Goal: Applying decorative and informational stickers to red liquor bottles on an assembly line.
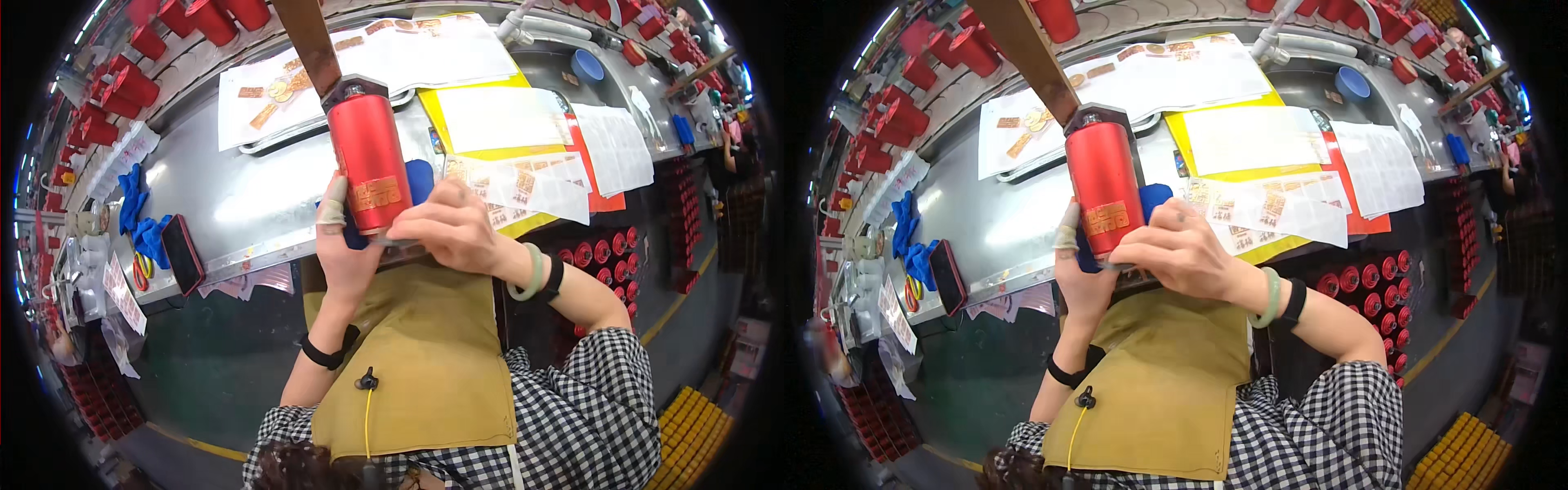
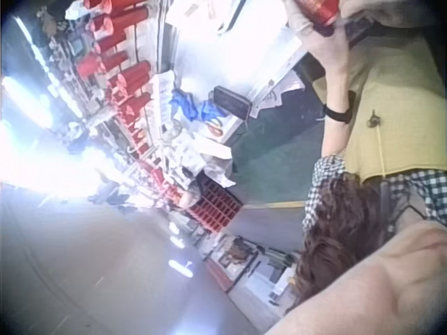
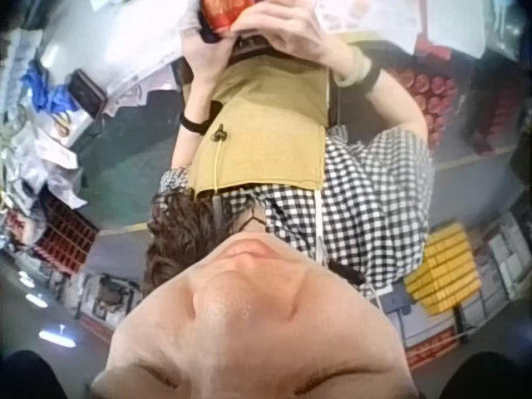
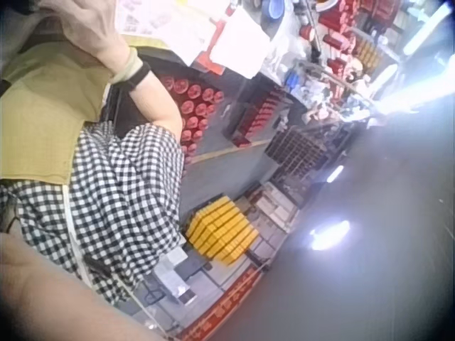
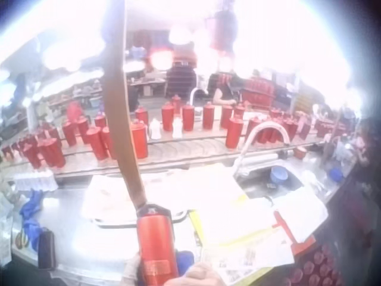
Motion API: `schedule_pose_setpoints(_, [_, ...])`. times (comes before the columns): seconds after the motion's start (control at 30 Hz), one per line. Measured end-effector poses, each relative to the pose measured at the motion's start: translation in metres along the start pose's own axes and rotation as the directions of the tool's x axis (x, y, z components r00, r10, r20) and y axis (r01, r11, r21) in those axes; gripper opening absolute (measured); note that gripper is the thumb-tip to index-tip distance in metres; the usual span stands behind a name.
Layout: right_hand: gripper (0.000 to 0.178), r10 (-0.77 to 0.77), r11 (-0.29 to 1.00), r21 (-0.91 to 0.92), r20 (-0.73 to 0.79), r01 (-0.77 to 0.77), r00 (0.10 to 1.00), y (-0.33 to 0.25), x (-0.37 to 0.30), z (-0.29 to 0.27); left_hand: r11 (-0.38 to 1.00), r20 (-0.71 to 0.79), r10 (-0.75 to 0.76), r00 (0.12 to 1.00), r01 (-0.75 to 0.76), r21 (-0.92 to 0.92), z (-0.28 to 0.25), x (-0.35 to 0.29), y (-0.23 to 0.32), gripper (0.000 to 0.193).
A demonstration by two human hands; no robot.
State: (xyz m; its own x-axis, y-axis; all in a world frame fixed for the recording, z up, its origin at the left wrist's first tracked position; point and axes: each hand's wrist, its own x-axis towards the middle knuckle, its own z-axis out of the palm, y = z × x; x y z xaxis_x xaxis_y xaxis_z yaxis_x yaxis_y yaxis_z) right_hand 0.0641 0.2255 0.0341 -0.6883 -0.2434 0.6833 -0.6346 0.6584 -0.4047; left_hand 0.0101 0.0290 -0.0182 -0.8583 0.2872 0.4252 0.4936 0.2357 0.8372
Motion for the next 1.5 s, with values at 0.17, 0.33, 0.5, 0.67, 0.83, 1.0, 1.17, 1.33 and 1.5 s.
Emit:
schedule_pose_setpoints(0.17, [0.02,0.201,0.959,-0.165,-0.169,-0.229,0.965,0.032,0.033,-0.009,0.99,0.045,-0.136,0.99,0.134,0.054,-0.005,0.012,-0.001,0.099])
schedule_pose_setpoints(0.33, [0.02,-0.087,0.972,-0.221,-0.024,0.08,0.996,0.012,0.023,0.003,0.987,0.053,-0.031,0.998,0.022,0.161,-0.011,0.011,0.017,0.104])
schedule_pose_setpoints(0.5, [0.021,0.075,0.981,-0.179,0.001,-0.074,0.997,0.021,0.046,0.006,0.978,0.129,-0.207,0.97,0.207,0.011,-0.006,0.0,-0.014,0.105])
schedule_pose_setpoints(0.67, [0.019,-0.171,0.942,-0.285,0.046,0.177,0.984,0.017,0.047,0.003,0.988,0.11,-0.15,0.983,0.144,0.06,-0.007,0.007,-0.011,0.105])
schedule_pose_setpoints(0.83, [0.023,0.112,0.968,-0.221,-0.042,-0.119,0.993,0.029,0.059,0.0,0.984,0.072,-0.081,0.994,0.068,0.163,-0.012,0.003,0.0,0.099])
schedule_pose_setpoints(1.0, [0.018,0.078,0.931,-0.335,-0.207,-0.146,0.975,0.042,0.067,-0.02,0.978,0.022,0.019,1.0,-0.023,0.205,-0.013,0.011,0.022,0.103])
schedule_pose_setpoints(1.17, [0.02,0.237,0.943,-0.161,-0.29,-0.291,0.927,0.031,0.05,-0.025,0.822,0.181,0.256,0.95,-0.312,0.476,-0.009,0.02,0.03,0.087])
schedule_pose_setpoints(1.33, [0.019,0.428,0.892,0.001,-0.329,-0.452,0.842,0.014,0.035,-0.035,0.922,0.077,0.195,0.978,-0.21,0.326,-0.011,0.012,0.018,0.081])
schedule_pose_setpoints(1.5, [0.017,0.501,0.853,0.048,-0.352,-0.519,0.791,0.009,0.021,-0.034,0.909,0.109,0.2,0.974,-0.226,0.35,-0.014,0.012,0.019,0.083])
